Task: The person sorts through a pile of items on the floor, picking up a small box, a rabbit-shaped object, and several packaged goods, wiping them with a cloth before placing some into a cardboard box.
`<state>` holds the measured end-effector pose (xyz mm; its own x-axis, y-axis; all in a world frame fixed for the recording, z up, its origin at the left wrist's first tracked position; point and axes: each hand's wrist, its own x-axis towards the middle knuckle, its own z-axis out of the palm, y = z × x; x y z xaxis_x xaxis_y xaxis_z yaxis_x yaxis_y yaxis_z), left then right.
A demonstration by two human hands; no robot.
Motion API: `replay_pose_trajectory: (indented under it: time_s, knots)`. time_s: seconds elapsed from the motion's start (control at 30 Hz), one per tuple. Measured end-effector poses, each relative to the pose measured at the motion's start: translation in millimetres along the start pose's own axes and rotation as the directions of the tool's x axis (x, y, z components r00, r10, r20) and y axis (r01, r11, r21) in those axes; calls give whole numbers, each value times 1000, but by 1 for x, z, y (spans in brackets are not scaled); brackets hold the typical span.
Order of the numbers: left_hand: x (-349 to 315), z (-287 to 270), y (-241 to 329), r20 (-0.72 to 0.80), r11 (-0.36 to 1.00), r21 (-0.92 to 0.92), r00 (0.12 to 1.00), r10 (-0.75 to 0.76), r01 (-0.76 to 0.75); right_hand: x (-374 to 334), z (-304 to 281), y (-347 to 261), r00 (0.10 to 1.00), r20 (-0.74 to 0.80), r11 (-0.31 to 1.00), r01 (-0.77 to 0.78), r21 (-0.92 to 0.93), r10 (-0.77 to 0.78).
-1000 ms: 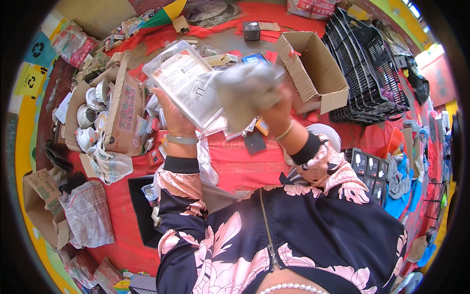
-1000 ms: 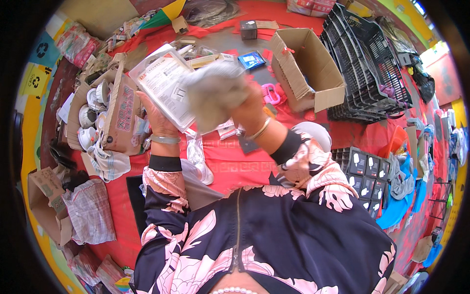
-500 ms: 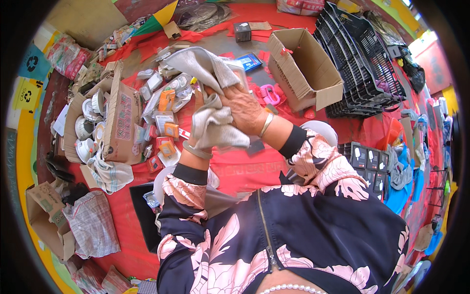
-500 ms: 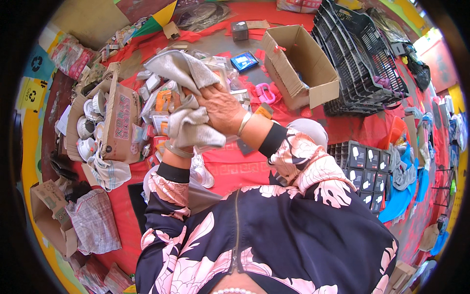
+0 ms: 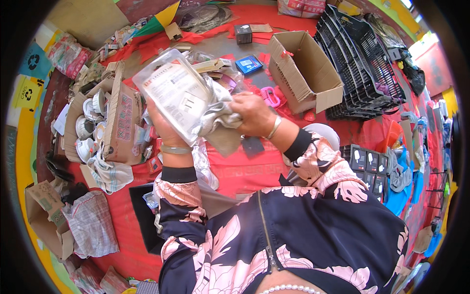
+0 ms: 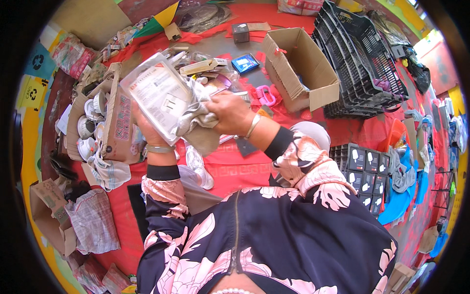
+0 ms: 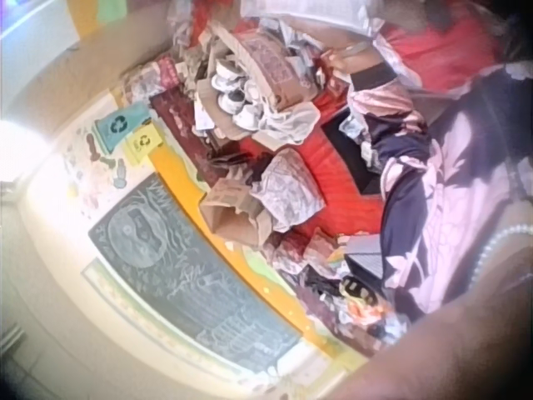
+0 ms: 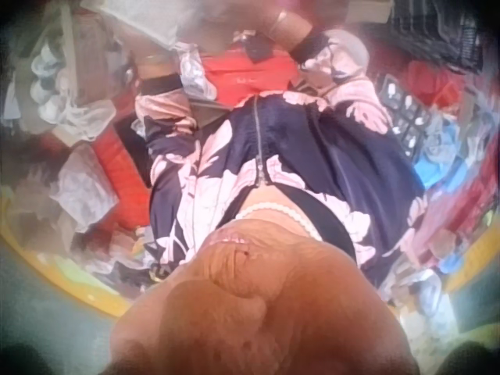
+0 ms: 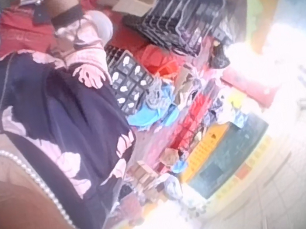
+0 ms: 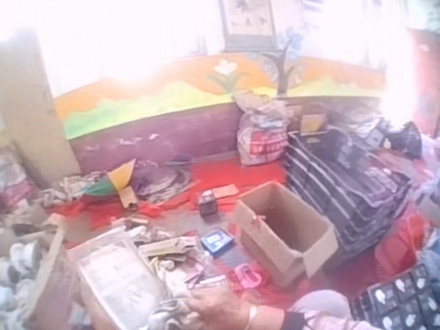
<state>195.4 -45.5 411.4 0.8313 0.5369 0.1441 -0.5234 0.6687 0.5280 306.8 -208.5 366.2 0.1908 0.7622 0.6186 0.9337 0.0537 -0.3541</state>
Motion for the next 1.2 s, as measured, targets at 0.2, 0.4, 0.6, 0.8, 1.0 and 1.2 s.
replay_pose_trajectory:
  time_s: [0.2, 0.4, 0.6, 0.8, 1.0, 1.2]
  knots:
    - [-6, 9, -6, 31, 996, 80, 999, -34, 31, 19, -26, -3, 941, -324, 988, -46, 145, 91]
    - [-19, -3, -52, 88, 963, 216, 979, -186, 164, 23, 1, 1, 894, -356, 961, -233, 150, 273]
    - [-20, 0, -54, 139, 915, 371, 965, -221, 156, 26, 2, 0, 861, -379, 919, -216, 331, 339]
    - [-26, 4, -55, 64, 923, 326, 969, -239, 206, 32, -1, -25, 916, -377, 979, -71, 190, 140]
    - [-1, -1, -31, -153, 961, 246, 984, -90, 127, 24, 11, -28, 995, -91, 937, 79, 339, -50]
    - [15, -23, 10, -38, 972, 176, 985, 168, -158, 13, 12, -28, 986, 143, 927, 23, 373, -82]
